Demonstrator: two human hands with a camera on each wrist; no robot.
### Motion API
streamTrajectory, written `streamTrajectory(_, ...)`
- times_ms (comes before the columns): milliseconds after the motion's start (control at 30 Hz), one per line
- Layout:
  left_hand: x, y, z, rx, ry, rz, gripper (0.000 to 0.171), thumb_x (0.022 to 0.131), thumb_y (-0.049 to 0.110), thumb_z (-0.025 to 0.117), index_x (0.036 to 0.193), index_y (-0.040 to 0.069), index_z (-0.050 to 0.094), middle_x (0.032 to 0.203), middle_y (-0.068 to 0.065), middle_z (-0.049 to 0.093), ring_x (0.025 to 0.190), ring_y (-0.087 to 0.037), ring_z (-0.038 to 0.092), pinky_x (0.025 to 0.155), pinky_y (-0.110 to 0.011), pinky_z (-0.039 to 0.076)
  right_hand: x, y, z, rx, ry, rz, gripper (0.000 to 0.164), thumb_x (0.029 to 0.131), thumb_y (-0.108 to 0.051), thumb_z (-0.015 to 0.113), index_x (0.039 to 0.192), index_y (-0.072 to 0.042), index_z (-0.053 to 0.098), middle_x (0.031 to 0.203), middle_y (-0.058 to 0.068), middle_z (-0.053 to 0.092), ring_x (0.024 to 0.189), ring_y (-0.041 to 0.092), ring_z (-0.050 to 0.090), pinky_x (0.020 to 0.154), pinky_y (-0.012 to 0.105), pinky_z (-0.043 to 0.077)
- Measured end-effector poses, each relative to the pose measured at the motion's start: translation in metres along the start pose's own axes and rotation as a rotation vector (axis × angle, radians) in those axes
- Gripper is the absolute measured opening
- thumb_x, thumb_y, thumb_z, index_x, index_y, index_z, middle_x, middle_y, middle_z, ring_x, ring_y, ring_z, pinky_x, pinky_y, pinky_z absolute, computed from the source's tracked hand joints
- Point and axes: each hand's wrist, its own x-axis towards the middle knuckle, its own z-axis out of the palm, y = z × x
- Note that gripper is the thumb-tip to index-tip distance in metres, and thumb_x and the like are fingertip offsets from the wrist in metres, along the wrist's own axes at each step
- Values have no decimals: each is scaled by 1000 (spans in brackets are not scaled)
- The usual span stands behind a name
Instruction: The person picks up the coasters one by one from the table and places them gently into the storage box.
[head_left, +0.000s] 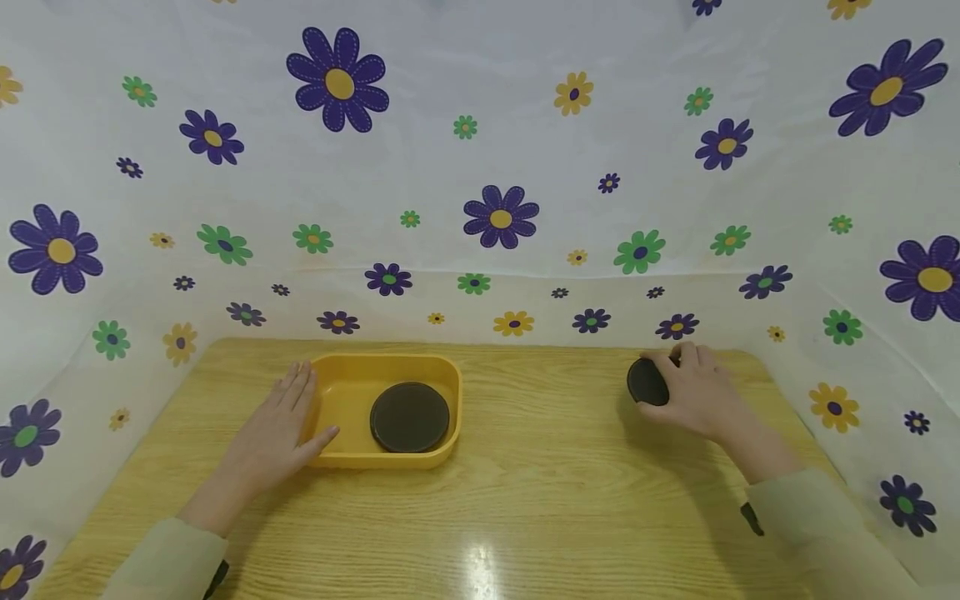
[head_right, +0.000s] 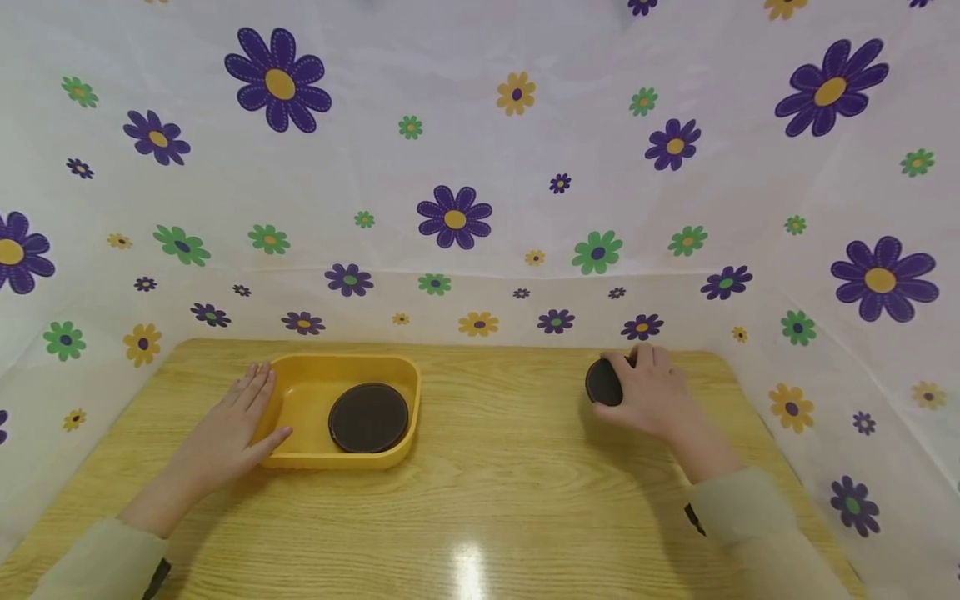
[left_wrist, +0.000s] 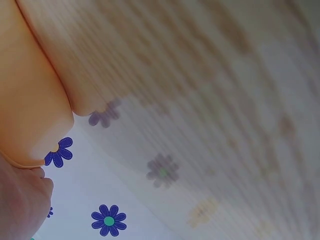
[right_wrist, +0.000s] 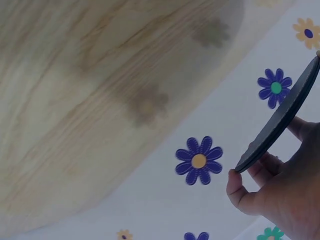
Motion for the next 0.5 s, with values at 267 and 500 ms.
streamTrajectory(267,-1,-2,0,2,2,1,93,106,52,54,163,-14,21,174,-32,14,163,-50,16,137,-41,1,15,-24,-5,-5,9,-65,78,85,-50,74,150,-13,53,129,30,49,114,44,48,83,63,56)
streamTrajectory(500,0,0,-1,-10,-6,3,93,107,52,54,163,-13,19,175,-31,11,163,-50,15,137,-41,1,28,-44,-10,-6,1,-103,80,85,-50,72,153,-13,51,134,30,48,118,44,47,84,62,55)
